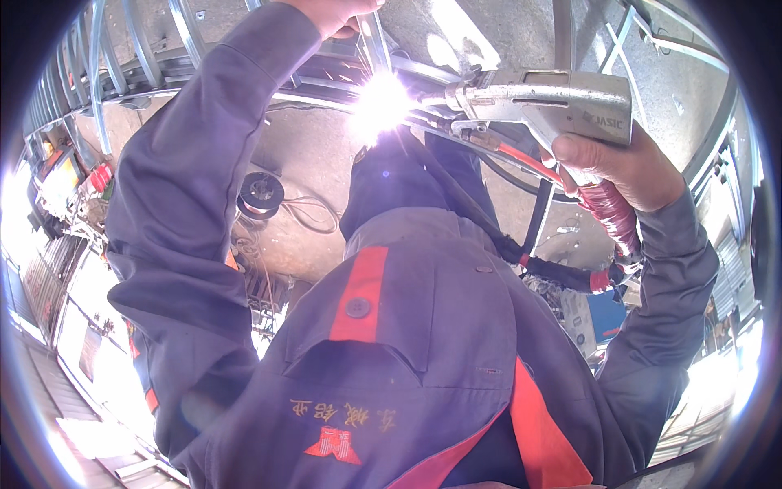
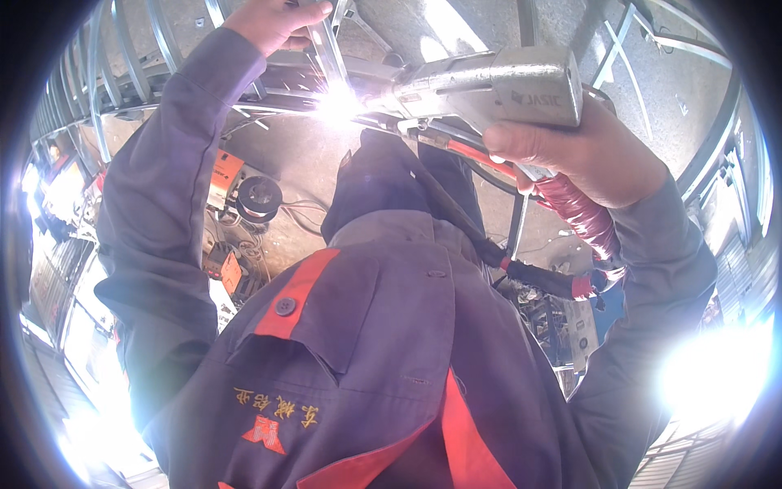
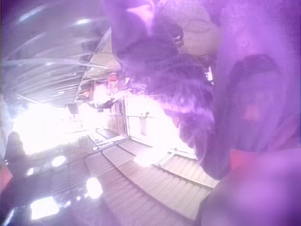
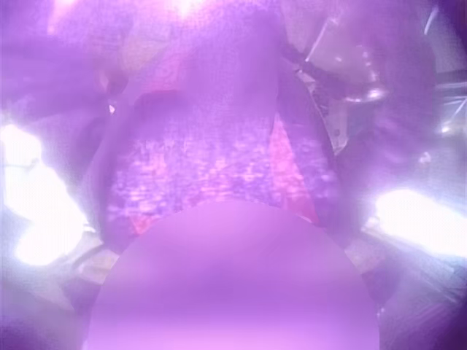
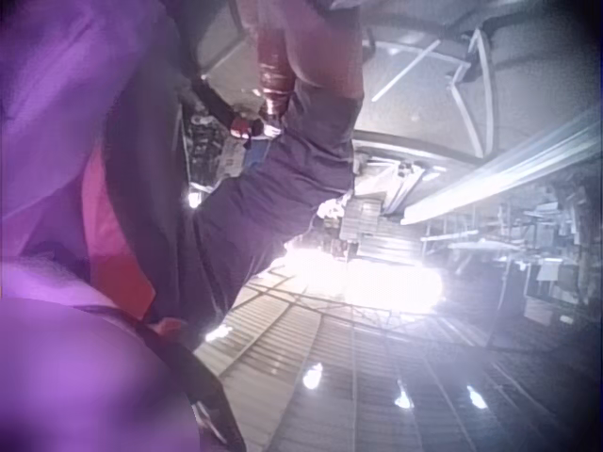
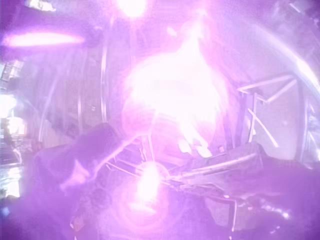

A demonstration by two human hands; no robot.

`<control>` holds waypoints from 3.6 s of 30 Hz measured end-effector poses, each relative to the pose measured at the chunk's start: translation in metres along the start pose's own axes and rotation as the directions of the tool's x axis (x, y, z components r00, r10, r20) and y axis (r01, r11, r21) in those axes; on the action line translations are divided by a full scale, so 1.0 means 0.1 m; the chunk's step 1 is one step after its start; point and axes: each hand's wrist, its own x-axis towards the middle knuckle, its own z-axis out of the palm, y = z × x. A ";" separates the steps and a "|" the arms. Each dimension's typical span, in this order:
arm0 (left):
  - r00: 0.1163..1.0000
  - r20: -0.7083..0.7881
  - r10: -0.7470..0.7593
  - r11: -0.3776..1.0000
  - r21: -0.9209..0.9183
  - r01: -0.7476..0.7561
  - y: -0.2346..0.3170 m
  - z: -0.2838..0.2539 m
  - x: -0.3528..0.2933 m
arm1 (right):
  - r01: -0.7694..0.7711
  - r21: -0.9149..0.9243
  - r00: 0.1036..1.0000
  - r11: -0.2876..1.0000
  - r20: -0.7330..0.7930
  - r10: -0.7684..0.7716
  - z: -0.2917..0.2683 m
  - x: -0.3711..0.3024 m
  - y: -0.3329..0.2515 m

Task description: The person positions metal bars on a curved frame and uses a welding torch to tack and weld the joints. They adjust the pieces with a wrench and continue welding along the seams of the metal structure.

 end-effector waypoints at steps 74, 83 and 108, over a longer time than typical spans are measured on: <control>0.890 -0.357 0.284 0.932 -0.114 -0.343 0.16 1.03 -1.43 | 0.404 0.511 0.787 0.759 -0.617 -0.004 -1.15 -1.54 2.31; 0.968 -0.224 0.118 0.992 0.076 -0.103 0.52 1.05 -0.72 | 0.460 0.517 0.680 0.722 -0.728 0.089 -0.89 -1.62 2.41; 0.985 -0.173 0.017 0.999 0.042 -0.010 0.59 1.34 -0.24 | 0.599 0.560 0.725 0.572 -0.682 -0.091 -0.64 -1.25 2.92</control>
